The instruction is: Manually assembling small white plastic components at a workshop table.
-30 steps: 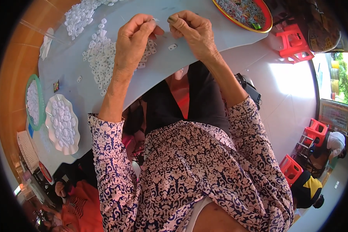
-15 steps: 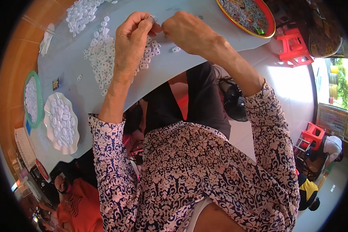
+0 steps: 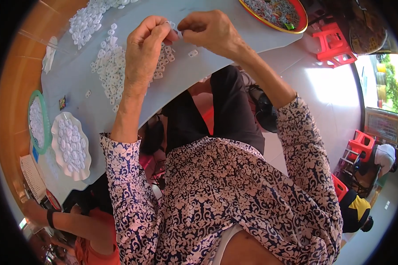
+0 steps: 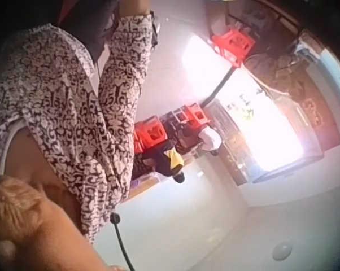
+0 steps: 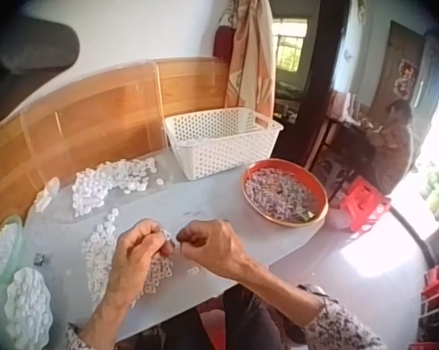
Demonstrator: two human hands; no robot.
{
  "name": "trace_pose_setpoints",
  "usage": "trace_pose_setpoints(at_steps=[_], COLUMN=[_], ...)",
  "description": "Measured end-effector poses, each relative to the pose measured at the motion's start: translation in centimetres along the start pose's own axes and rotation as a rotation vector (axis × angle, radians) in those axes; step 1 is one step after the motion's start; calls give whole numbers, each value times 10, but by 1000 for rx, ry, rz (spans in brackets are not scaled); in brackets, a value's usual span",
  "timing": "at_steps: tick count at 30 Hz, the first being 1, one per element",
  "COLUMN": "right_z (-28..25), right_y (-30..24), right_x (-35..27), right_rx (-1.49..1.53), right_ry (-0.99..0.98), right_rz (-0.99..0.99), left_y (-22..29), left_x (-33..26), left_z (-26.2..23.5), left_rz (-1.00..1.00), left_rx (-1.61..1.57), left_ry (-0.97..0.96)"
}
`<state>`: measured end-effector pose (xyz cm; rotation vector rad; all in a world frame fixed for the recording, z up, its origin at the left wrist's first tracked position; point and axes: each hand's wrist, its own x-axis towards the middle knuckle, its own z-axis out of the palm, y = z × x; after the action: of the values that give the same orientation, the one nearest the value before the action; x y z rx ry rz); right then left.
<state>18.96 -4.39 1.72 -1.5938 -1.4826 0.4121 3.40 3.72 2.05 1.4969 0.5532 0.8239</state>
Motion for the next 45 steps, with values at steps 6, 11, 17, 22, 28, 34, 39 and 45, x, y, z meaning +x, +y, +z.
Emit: trace_pose_setpoints(at_steps=[6, 11, 17, 22, 28, 34, 39, 45], right_z=[3, 8, 13, 16, 18, 18, 18, 19], right_y=[13, 16, 11, 12, 13, 15, 15, 16], right_x=[-16, -15, -14, -17, -18, -18, -20, -21], right_rx=[648, 915, 895, 865, 846, 774, 670, 553], right_ry=[109, 109, 150, 185, 208, 215, 191, 173], right_rz=[291, 282, 193, 191, 145, 104, 97, 136], left_y=[-5, -8, -8, -9, -10, -10, -9, -11], left_x=[1, -1, -1, -3, -3, -5, -5, -2], left_z=[5, 5, 7, 6, 7, 9, 6, 2], left_rz=[-6, 4, -3, 0, 12, 53, 60, 32], left_rx=[78, 142, 149, 167, 147, 229, 262, 177], left_ry=[-107, -146, -157, -166, -169, -163, -167, -239])
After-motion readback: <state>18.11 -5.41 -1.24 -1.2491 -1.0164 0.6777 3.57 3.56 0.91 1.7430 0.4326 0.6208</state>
